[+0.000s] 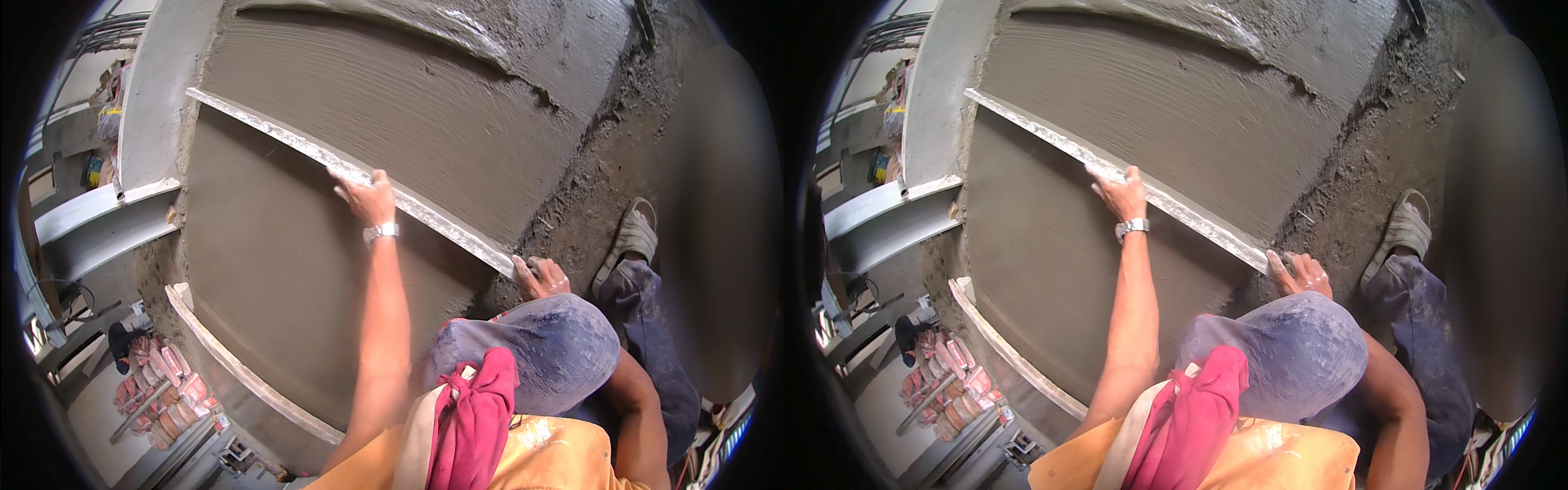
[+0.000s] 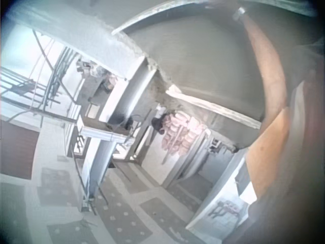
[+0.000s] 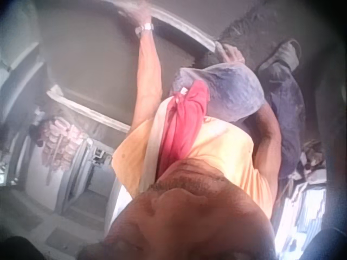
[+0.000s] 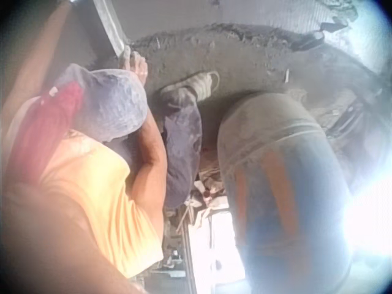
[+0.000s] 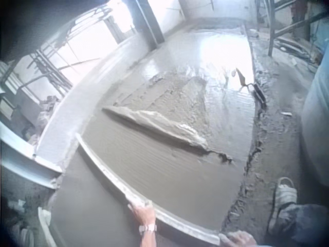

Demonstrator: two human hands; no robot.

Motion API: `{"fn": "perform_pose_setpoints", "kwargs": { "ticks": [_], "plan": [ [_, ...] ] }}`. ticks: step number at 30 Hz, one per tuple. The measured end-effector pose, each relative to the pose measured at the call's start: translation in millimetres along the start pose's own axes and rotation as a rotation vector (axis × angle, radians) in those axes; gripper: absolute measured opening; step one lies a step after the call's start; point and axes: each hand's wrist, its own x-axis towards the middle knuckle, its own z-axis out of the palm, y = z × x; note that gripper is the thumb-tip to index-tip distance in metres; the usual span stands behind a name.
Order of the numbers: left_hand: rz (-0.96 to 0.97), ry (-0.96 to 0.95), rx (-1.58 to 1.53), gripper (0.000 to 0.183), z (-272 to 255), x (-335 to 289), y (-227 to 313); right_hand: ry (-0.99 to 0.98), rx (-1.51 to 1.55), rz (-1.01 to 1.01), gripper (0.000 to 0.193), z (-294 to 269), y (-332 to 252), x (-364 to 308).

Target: The person uses a trowel to spread wet concrete on a floor and a straightedge to level and smooth the surface. They repeatedly scrape and flatten the concrete, moving the straightedge across the area to create an even finish.

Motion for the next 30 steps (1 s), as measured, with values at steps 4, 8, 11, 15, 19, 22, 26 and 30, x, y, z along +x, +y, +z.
{"fn": "perform_pose_setpoints", "kwargs": {
  "ticks": [4,8,11,15,19,22,26,30],
  "plan": [
    [-0.167,0.052,0.016,0.085,9.1,40.0,-8.6,-0.062,0.128,0.040,0.056,0.2,14.2,-12.7],
    [-0.198,0.096,-0.005,0.071,24.9,51.7,-2.0,-0.109,0.207,0.120,0.049,-1.5,25.3,-18.9],
    [-0.119,0.074,0.010,0.068,22.9,49.8,-5.6,-0.121,0.209,0.127,0.045,2.8,27.9,-24.3],
    [-0.051,0.142,0.076,0.059,21.9,51.2,-17.5,-0.092,0.229,0.092,0.047,8.9,30.6,-20.3],
    [-0.044,0.125,0.022,0.059,22.3,49.6,-10.4,-0.039,0.257,0.073,0.052,3.1,29.1,-16.7],
    [-0.103,0.065,0.019,0.069,21.4,47.9,-4.1,-0.023,0.301,0.087,0.050,2.9,28.6,-13.9],
    [-0.181,0.016,0.021,0.074,16.9,46.9,0.1,0.014,0.349,0.108,0.047,12.6,31.2,-15.8],
    [-0.179,0.041,0.044,0.074,19.3,44.6,-0.3,-0.014,0.353,0.141,0.046,19.8,34.2,-24.4]
  ]
}}
